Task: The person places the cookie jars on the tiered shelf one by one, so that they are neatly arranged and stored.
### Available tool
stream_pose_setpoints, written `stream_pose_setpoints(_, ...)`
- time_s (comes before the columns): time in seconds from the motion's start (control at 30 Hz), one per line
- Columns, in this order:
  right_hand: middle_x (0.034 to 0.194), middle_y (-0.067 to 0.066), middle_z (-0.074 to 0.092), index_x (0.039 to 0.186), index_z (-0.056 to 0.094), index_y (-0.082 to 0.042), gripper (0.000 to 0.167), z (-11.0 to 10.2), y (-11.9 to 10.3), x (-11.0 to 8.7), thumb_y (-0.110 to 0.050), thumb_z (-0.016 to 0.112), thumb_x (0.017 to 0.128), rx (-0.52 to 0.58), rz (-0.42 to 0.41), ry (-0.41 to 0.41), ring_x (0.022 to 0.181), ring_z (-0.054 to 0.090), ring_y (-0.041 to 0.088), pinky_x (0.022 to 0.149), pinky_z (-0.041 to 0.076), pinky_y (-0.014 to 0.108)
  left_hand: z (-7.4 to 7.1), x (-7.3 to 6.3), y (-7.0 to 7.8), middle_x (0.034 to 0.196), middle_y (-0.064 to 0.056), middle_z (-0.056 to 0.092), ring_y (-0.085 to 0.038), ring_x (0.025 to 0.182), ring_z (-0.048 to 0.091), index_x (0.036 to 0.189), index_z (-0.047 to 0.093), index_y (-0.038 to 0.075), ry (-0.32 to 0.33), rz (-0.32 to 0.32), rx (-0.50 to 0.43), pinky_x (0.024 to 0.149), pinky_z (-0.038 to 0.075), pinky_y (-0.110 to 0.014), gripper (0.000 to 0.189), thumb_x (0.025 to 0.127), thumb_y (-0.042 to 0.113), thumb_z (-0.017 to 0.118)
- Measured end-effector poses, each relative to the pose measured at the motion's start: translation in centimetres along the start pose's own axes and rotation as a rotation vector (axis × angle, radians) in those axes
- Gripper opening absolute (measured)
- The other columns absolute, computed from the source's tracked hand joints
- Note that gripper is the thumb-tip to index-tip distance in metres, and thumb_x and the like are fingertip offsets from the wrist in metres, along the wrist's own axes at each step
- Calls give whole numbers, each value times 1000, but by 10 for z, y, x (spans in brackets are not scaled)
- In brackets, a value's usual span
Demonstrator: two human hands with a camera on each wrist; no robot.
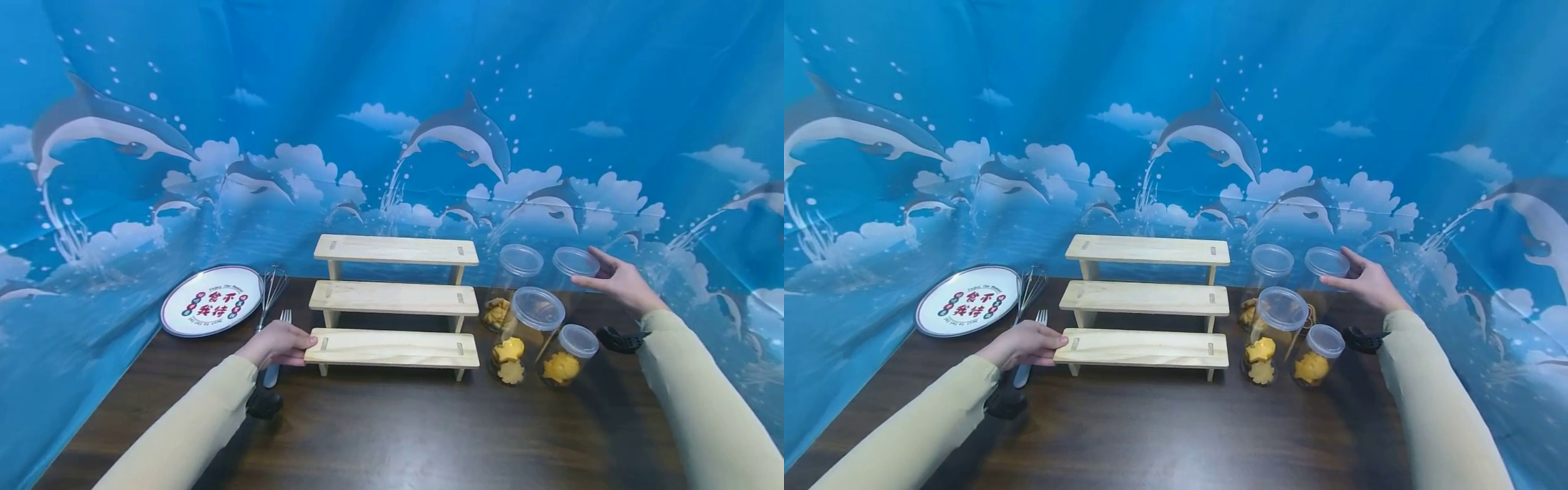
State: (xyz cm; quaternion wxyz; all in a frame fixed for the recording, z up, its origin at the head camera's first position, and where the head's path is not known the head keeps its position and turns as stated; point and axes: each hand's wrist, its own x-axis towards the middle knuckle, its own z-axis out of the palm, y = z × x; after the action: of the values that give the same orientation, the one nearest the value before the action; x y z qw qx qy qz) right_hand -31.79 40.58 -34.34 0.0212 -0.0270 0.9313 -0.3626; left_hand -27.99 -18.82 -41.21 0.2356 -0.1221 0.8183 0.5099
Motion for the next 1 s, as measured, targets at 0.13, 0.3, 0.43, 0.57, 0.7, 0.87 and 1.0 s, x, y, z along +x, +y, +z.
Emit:
stream_pose_setpoints(0.13, 144, 38, 26, 152, 4, -8, 94, 7, -4, 6, -47, 62, 89, -18, -14, 15, 128, 32, 53, 101, 32, 67, -6, -2, -4, 75, -7, 69, -13, 64, 67, 123, 52, -14, 12, -16, -36, 64, 58, -25, 43, 92, 14, 63)
stream_pose_setpoints(0.3, 145, 36, 26, 152, 8, -8, 93, 10, -3, 6, -51, 61, 88, 15, 29, 44, 129, 31, 51, 102, 32, 66, -9, -2, -3, 75, -7, 69, -13, 65, 68, 123, 52, -14, -5, -27, -49, 65, 58, -24, 45, 92, 16, 64)
stream_pose_setpoints(0.43, 147, 34, 25, 152, 13, -8, 92, 10, -2, 4, -53, 61, 87, 36, 46, 59, 130, 30, 50, 102, 31, 67, -9, -2, 0, 76, -8, 70, -13, 65, 68, 122, 52, -13, -11, -43, -36, 66, 58, -24, 44, 92, 16, 64)
stream_pose_setpoints(0.57, 147, 34, 24, 152, 14, -9, 92, 9, 1, 1, -53, 61, 87, 49, 52, 80, 131, 29, 50, 102, 31, 67, -7, -2, 3, 75, -7, 69, -12, 64, 67, 121, 52, -14, -9, -43, -22, 64, 58, -24, 42, 92, 14, 63)
stream_pose_setpoints(0.7, 150, 33, 18, 152, 12, -9, 91, 6, 3, -2, -51, 61, 88, 80, 66, 116, 134, 24, 51, 102, 28, 68, -3, 0, 3, 75, -7, 69, -12, 64, 67, 121, 53, -14, -15, -44, -30, 65, 58, -24, 41, 92, 13, 63)
stream_pose_setpoints(0.87, 152, 30, 15, 152, 12, -10, 92, 0, -1, -6, -52, 61, 87, 121, 70, 149, 136, 20, 51, 102, 26, 69, -1, 2, 4, 75, -8, 70, -14, 65, 68, 121, 54, -13, -13, -54, -31, 65, 58, -24, 41, 92, 15, 64)
stream_pose_setpoints(1.0, 151, 29, 20, 152, 14, -11, 91, -5, -10, -10, -53, 61, 86, 136, 59, 174, 135, 25, 47, 103, 28, 68, -2, 3, 6, 76, -8, 70, -14, 65, 68, 120, 55, -12, -13, -62, -21, 65, 58, -24, 41, 91, 16, 64)
